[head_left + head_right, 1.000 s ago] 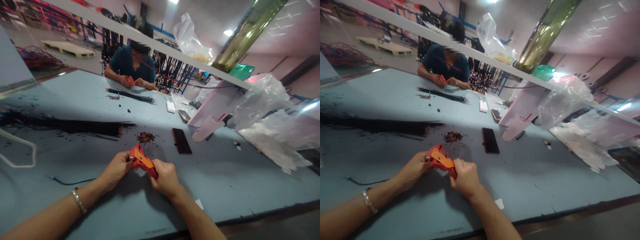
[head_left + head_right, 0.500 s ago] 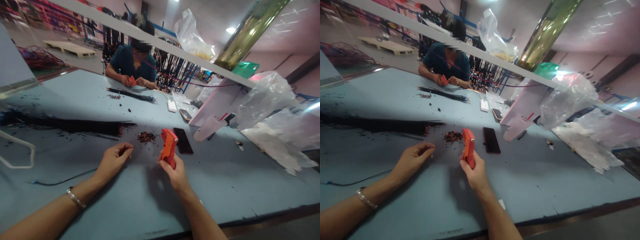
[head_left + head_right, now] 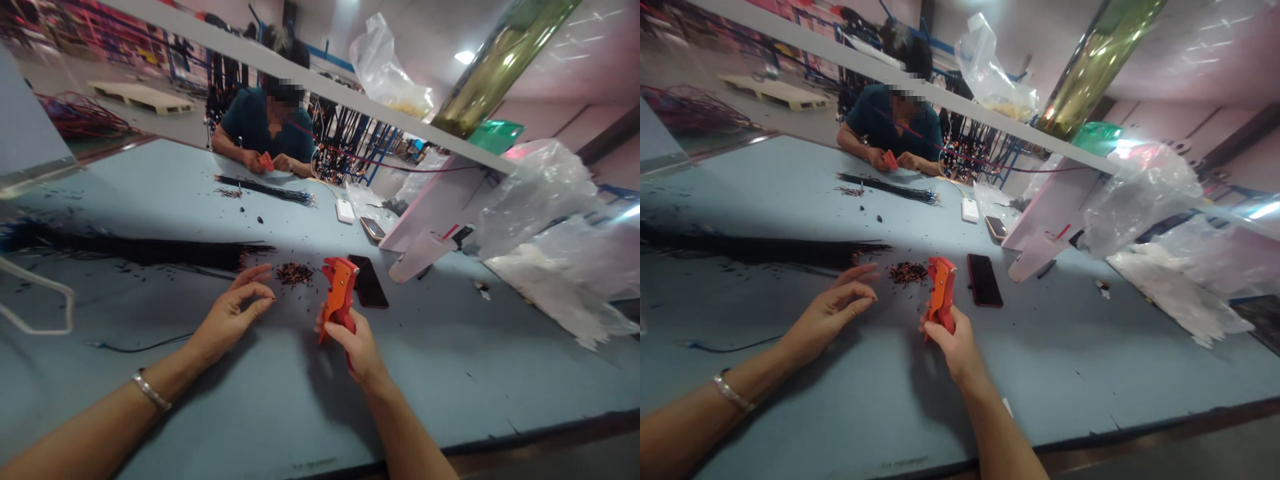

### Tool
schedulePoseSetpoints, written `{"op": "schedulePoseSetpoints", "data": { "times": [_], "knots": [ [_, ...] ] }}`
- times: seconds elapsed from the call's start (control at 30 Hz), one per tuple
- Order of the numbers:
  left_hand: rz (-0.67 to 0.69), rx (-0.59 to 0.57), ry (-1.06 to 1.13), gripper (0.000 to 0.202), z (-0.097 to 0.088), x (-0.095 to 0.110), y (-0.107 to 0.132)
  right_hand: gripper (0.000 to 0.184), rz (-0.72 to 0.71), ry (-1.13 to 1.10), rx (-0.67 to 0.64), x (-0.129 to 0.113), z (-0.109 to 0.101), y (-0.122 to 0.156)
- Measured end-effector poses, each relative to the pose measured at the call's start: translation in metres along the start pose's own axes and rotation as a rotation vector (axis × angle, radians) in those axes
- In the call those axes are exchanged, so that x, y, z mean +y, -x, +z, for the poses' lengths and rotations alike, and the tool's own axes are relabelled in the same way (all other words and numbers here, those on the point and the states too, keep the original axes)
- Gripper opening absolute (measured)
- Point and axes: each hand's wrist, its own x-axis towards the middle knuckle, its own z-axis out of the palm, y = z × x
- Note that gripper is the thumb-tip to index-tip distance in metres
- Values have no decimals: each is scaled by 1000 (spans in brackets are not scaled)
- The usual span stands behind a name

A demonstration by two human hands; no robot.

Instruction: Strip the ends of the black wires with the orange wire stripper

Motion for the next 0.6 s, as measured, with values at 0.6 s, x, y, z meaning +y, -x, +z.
{"op": "schedulePoseSetpoints", "data": {
  "times": [0.6],
  "knots": [
    [-203, 372, -123, 21, -17, -8, -12, 41, -557, 1116, -26, -3, -4, 1]
  ]
}}
